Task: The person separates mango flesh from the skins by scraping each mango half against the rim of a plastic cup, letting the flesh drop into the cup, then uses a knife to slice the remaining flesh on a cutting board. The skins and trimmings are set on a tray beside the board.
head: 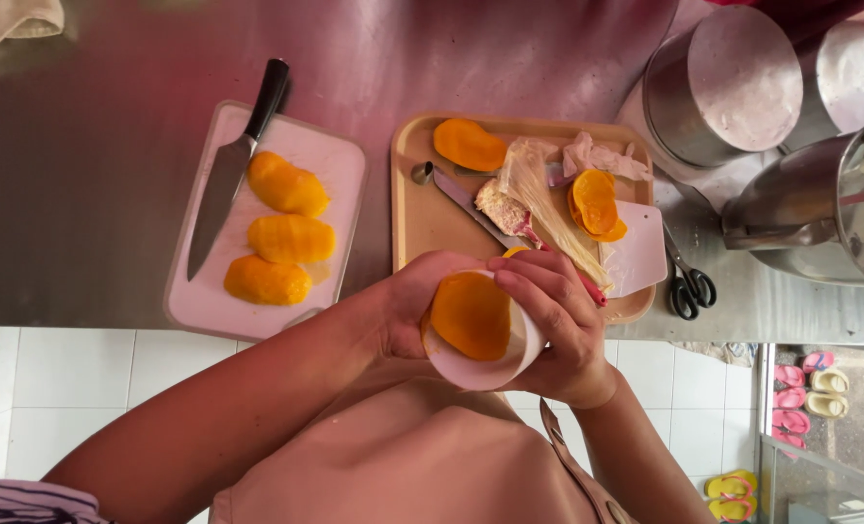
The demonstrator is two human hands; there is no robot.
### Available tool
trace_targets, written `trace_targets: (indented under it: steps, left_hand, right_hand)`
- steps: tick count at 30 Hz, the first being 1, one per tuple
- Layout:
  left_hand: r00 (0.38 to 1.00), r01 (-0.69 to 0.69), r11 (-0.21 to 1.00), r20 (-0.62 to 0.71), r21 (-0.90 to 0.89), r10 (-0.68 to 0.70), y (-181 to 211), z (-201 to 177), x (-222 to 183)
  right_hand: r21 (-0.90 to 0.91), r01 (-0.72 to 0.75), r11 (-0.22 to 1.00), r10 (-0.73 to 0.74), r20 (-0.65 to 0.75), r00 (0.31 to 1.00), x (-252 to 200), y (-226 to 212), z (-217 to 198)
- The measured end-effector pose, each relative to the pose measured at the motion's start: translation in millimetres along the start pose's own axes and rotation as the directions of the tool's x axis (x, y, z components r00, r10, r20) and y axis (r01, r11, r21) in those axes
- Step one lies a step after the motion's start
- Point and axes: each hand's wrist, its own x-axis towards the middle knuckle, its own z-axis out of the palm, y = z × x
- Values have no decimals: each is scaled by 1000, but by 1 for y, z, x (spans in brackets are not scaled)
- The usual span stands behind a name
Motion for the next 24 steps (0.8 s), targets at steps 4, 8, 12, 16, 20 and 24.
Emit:
trace_targets:
  steps: [4,8,12,16,20,24]
  left_hand:
    - [992,102,991,78,-91,-96,-7,-17,16]
    - [997,-48,999,-61,20,49,-5,-24,33]
    - [807,-232,879,-421,418,413,-3,42,32]
    - [910,-265,924,-244,276,334,-15,47,34]
    - [960,-208,968,-159,138,229,-19,44,38]
    - [970,-208,977,-117,52,213,-25,29,41]
  right_hand:
    - [8,-6,1000,6,0,1000,-12,2,-8]
    - [-34,-63,997,63,-9,998,-20,1,-17]
    - [-119,-201,972,198,-33,980,-28,0,-23]
    - [-147,-198,969,194,-36,980,-34,4,-26]
    - [-114,-176,978,172,-47,984,-34,5,-32]
    - [-100,-132,986,129,-34,991,-37,10,-33]
